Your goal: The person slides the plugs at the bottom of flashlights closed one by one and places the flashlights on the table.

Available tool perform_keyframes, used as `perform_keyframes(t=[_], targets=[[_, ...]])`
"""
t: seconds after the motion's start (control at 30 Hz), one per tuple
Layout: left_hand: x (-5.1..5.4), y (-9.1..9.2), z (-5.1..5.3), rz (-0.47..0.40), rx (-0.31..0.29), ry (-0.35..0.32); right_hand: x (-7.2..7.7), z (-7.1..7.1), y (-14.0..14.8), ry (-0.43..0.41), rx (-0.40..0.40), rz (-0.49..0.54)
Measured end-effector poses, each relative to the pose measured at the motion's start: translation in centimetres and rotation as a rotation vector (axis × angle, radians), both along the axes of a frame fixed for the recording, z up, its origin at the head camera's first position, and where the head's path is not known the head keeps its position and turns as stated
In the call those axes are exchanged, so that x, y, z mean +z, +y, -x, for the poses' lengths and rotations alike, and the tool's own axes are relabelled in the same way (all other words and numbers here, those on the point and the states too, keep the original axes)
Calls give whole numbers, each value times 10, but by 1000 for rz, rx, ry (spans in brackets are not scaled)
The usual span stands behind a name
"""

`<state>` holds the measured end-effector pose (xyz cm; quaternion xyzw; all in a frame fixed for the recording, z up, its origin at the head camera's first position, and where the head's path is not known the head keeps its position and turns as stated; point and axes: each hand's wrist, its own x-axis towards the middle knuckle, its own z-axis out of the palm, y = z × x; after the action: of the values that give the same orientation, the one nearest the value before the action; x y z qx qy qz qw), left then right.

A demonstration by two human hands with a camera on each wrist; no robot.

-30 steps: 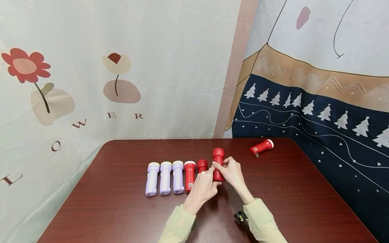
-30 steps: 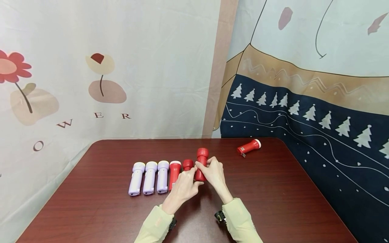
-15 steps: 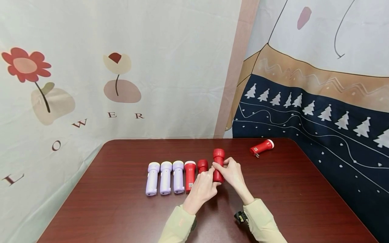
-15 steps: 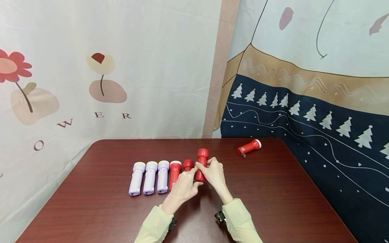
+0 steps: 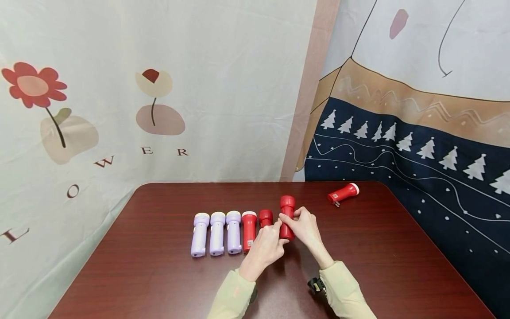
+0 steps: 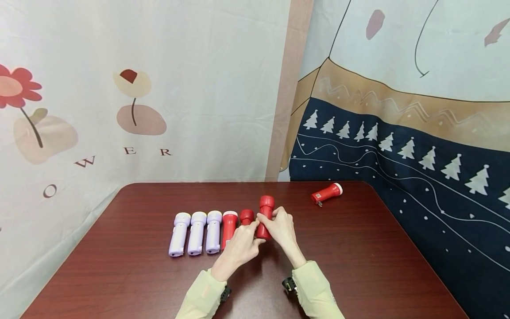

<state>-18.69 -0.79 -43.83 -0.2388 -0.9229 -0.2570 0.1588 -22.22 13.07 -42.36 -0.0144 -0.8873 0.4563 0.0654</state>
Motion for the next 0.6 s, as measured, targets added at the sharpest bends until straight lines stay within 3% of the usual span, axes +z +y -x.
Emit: perform_keyframes(t=[0.6], targets=[[0, -4, 3, 2, -41, -50, -6, 0, 1, -8, -11, -29]])
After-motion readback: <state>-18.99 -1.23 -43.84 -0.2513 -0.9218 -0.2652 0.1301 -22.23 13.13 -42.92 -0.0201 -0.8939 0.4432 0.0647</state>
